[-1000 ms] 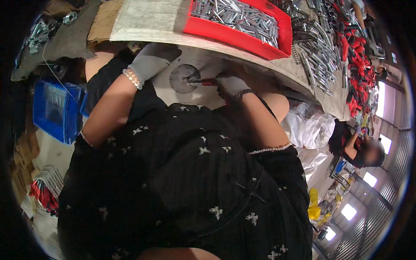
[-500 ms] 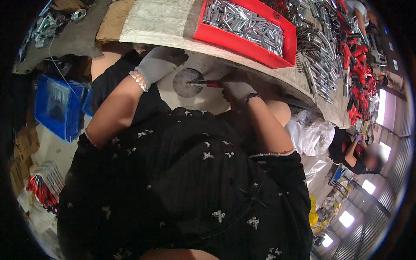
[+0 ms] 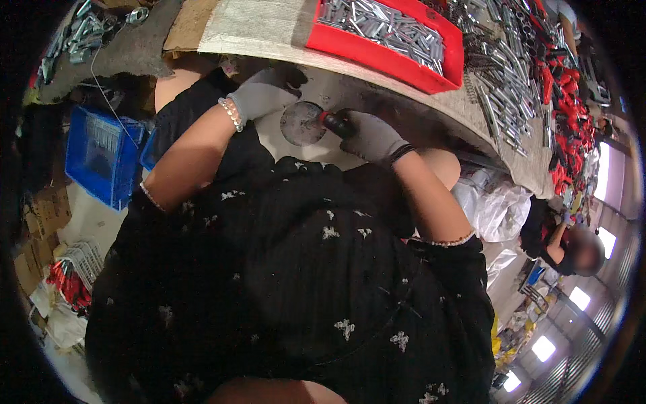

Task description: Assembling red handles and metal stems onto faucet components in a workshop.

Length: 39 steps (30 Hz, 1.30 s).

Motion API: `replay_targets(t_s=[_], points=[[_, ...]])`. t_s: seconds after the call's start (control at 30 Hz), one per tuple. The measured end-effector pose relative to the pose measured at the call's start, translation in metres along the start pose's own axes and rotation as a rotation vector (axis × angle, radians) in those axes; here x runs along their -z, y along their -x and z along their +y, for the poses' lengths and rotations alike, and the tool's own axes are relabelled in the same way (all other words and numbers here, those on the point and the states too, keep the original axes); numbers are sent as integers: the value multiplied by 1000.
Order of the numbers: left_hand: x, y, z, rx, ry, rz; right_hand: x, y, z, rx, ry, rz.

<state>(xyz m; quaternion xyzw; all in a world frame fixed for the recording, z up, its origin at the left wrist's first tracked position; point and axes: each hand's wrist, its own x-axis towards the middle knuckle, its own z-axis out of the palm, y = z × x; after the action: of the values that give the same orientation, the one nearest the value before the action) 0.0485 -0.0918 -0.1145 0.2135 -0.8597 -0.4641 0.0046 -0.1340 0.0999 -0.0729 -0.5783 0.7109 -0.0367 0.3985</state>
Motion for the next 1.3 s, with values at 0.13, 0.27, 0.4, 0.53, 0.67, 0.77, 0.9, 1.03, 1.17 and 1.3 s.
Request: replay_targets(t_s=[0.13, 0.27, 0.4, 0.53, 0.67, 0.77, 0.9, 1.03, 1.17, 1.3], points=[[-44, -12, 6, -278, -28, -325, -41, -19, -1, -127, 241, 63], [-70, -18, 27, -96, -468, -410, -45, -54, -1, -183, 230, -20], [-87, -47, 9, -42, -625, -588, -37, -52, -6, -236, 180, -25], [-95, -56, 1, -134, -569, -568, -36, -55, 2, -230, 228, -143], [-99, -69, 5, 35, -631, -672, -21, -45, -3, -177, 181, -180], [-140, -56, -124, -254, -429, -395, -29, -56, -21, -137, 117, -124], [-124, -60, -31, -237, -347, -547, -66, -62, 16, -365, 174, 38], [-95, -42, -17, -236, -200, -624, -33, -36, -10, -280, 61, -32], [-128, -31, -27, -337, -441, -286, -99, -60, 21, -511, -73, 122], [-136, -40, -25, -180, -271, -693, -39, -22, -3, -329, -42, -225]])
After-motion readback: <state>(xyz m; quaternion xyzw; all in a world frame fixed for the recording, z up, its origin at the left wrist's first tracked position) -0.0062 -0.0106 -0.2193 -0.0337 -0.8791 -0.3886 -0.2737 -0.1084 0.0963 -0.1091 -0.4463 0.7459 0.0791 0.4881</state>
